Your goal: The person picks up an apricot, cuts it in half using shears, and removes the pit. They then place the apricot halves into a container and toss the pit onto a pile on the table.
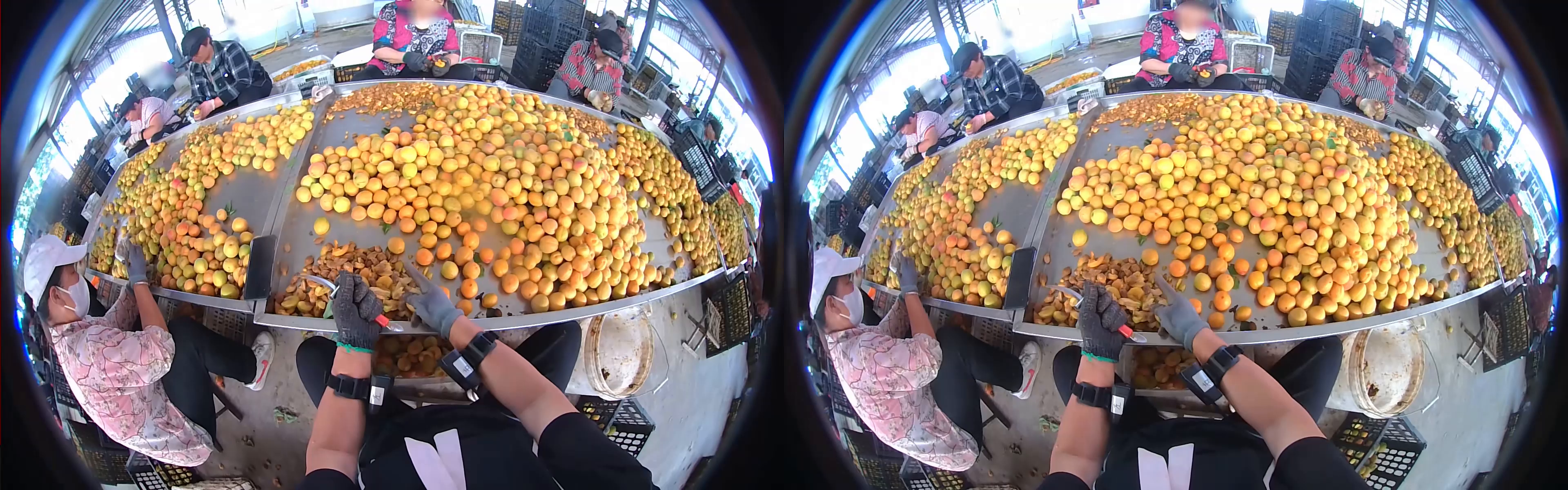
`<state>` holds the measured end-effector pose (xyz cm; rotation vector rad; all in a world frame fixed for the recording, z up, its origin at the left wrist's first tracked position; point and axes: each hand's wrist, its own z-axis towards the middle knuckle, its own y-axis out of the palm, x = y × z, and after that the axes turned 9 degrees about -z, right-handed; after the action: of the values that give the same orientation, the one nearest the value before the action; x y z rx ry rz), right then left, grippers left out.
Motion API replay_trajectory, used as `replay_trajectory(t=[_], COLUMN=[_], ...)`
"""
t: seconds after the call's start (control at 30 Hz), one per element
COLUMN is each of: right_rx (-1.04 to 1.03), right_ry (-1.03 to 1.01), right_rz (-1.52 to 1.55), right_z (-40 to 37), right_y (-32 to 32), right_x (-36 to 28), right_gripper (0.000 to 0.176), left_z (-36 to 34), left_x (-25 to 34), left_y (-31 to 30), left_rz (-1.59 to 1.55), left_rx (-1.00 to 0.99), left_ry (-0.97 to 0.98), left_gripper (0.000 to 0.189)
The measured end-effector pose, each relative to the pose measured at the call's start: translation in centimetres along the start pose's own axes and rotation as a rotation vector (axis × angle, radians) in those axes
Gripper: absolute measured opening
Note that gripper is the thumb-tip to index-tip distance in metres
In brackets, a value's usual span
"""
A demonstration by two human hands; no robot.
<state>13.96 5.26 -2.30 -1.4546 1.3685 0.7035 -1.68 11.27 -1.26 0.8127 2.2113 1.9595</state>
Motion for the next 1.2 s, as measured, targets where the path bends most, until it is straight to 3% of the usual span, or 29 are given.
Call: replay_trajectory(t=[0.07, 0.2, 0.27, 0.37, 0.43, 0.57, 0.63, 0.7, 0.77, 0.83, 0.93, 1.0, 1.1, 1.13, 1.17, 1.2], right_rx=[-0.038, 0.065, -0.073, -0.178, 0.199, 0.118, -0.166, 0.181, 0.335, 0.53, 0.475, 0.33, 0.386, 0.474, 0.471, 0.422], right_ry=[-0.07, -0.235, -0.201, -0.322, -0.512, -0.415, -0.443, -0.414, -0.282, -0.254, -0.137, 0.023, -0.09, -0.132, -0.123, -0.309], right_rz=[0.217, 0.309, -0.37, -0.334, -1.023, -1.258, -1.318, -0.926, -0.828, -0.993, -1.143, -1.248, -1.264, -1.062, -1.061, -0.532], right_z=[1.0, -2.4, -6.4, -8.3, -9.5, -10.5, -8.9, -8.6, -4.9, -0.8, 3.0, 3.7, 4.2, 3.4, 2.4, 1.0], right_y=[0.0, 0.0, -1.4, -2.2, -2.5, -5.0, -6.3, -8.4, -10.0, -11.0, -11.5, -10.9, -9.9, -9.6, -9.5, -9.5], right_x=[2.4, 2.9, 2.2, 7.5, 9.6, 7.6, 5.9, 3.9, 1.1, 1.1, 1.2, 0.1, 0.5, 0.8, 1.2, 1.6], right_gripper=[0.032, 0.027, 0.031, 0.036, 0.036, 0.03, 0.023, 0.02, 0.025, 0.032, 0.04, 0.047, 0.051, 0.056, 0.056, 0.059], left_z=[-0.2, -0.5, -0.6, -1.0, -1.4, -2.3, -2.3, -2.6, -2.7, -2.9, -4.0, -4.6, -5.5, -5.5, -5.4, -5.5], left_x=[-0.1, -0.1, 0.0, -0.1, -0.2, -1.1, -1.5, -2.0, -2.6, -3.1, -3.4, -3.2, -3.2, -3.1, -3.2, -3.1], left_y=[-0.1, -0.8, -0.9, -0.6, -0.4, -0.7, -0.7, -0.4, -0.5, -0.5, -0.6, -0.5, -0.4, -0.4, -0.4, -0.1], left_rz=[0.007, -0.004, -0.004, 0.008, 0.021, 0.047, 0.056, 0.195, 0.21, 0.227, 0.281, 0.323, 0.364, 0.415, 0.464, 0.492], left_rx=[-0.004, -0.016, -0.003, 0.006, 0.002, 0.11, 0.116, 0.153, 0.175, 0.198, 0.201, 0.218, 0.246, 0.256, 0.267, 0.274], left_ry=[0.003, 0.001, 0.004, 0.005, 0.001, -0.083, -0.111, -0.125, -0.147, -0.163, -0.203, -0.209, -0.218, -0.205, -0.192, -0.188], left_gripper=[0.023, 0.023, 0.023, 0.023, 0.023, 0.023, 0.023, 0.023, 0.022, 0.022, 0.02, 0.02, 0.019, 0.018, 0.017, 0.014])
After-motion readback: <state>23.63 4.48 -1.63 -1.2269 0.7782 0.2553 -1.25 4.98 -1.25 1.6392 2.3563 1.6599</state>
